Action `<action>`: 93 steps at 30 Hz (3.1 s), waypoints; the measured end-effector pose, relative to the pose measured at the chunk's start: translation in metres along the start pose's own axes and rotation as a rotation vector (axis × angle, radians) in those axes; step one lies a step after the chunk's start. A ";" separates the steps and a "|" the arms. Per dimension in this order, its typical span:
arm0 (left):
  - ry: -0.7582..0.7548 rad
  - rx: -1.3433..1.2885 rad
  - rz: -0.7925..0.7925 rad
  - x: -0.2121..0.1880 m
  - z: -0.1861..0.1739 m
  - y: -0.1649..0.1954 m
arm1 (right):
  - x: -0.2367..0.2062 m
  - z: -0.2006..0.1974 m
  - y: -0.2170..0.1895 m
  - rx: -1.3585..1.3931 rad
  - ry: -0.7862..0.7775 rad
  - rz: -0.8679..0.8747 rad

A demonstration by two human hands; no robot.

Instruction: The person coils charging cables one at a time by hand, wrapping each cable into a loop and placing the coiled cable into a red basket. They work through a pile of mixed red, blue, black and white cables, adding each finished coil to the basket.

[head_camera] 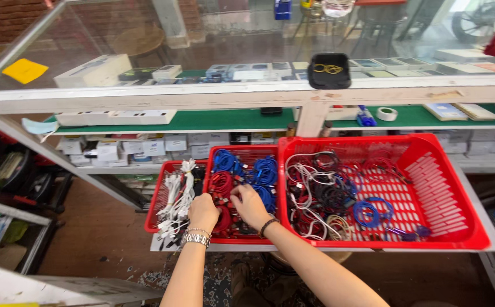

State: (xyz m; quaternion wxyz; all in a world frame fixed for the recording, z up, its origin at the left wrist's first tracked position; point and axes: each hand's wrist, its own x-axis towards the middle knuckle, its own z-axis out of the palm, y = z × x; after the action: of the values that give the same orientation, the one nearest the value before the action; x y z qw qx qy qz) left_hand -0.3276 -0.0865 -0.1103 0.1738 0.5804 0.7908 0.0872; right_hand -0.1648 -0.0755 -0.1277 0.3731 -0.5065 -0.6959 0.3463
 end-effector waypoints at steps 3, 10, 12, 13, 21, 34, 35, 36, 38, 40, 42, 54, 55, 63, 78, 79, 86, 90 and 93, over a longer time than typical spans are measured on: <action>-0.023 0.012 0.107 -0.006 -0.005 0.054 | 0.007 -0.056 0.012 0.085 0.016 0.001; -0.031 -0.230 0.418 -0.039 0.020 0.203 | -0.032 -0.241 0.082 -0.169 0.245 0.167; -0.020 -0.336 0.515 -0.048 0.037 0.236 | -0.059 -0.283 0.105 -0.251 0.198 0.230; -0.040 -0.317 0.540 -0.050 0.046 0.251 | -0.070 -0.300 0.114 -0.364 0.129 0.329; -0.200 -0.242 0.660 -0.057 0.108 0.312 | -0.100 -0.310 0.143 -0.667 -0.368 0.346; -0.706 -0.566 0.298 -0.017 0.136 0.314 | -0.088 -0.350 0.135 -0.326 -0.387 0.551; -0.773 -0.594 0.212 -0.017 0.138 0.318 | -0.087 -0.362 0.129 -0.236 -0.311 0.588; -0.841 -0.620 0.125 -0.017 0.139 0.323 | -0.090 -0.374 0.123 -0.146 -0.234 0.624; -1.036 -0.848 0.068 -0.019 0.140 0.333 | -0.095 -0.388 0.107 -0.092 -0.191 0.384; -1.136 -1.081 0.049 -0.021 0.138 0.345 | -0.102 -0.394 0.093 -0.124 -0.163 0.223; -1.133 -1.313 0.067 -0.018 0.131 0.356 | -0.108 -0.395 0.084 -0.231 -0.154 0.140; -0.769 -1.073 0.622 -0.038 0.104 0.371 | -0.094 -0.358 0.109 0.411 0.225 0.327; -0.755 -1.069 0.608 -0.039 0.103 0.370 | -0.093 -0.357 0.112 0.393 0.317 0.334; -0.840 -0.625 0.720 -0.060 0.086 0.358 | -0.065 -0.369 0.103 0.482 0.249 0.539; -0.712 -0.309 0.790 -0.037 0.009 0.344 | -0.055 -0.412 0.061 0.151 -0.324 0.470; -0.609 -0.379 0.799 -0.027 0.013 0.336 | -0.061 -0.416 0.063 0.162 -0.326 0.451; -0.633 -0.818 0.814 0.024 0.024 0.281 | -0.079 -0.432 0.067 0.079 -0.187 0.413; -0.765 -0.575 0.780 -0.005 0.031 0.309 | -0.059 -0.409 0.057 -0.060 -0.348 0.370; -0.806 -0.549 0.809 -0.022 0.035 0.328 | -0.052 -0.398 0.059 0.011 -0.347 0.283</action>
State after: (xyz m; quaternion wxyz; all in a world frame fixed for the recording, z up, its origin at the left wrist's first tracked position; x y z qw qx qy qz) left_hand -0.0177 -0.0071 -0.0270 0.5539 0.7549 0.3301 0.1202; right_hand 0.2186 -0.0701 0.0046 0.1981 -0.5299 -0.6698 0.4809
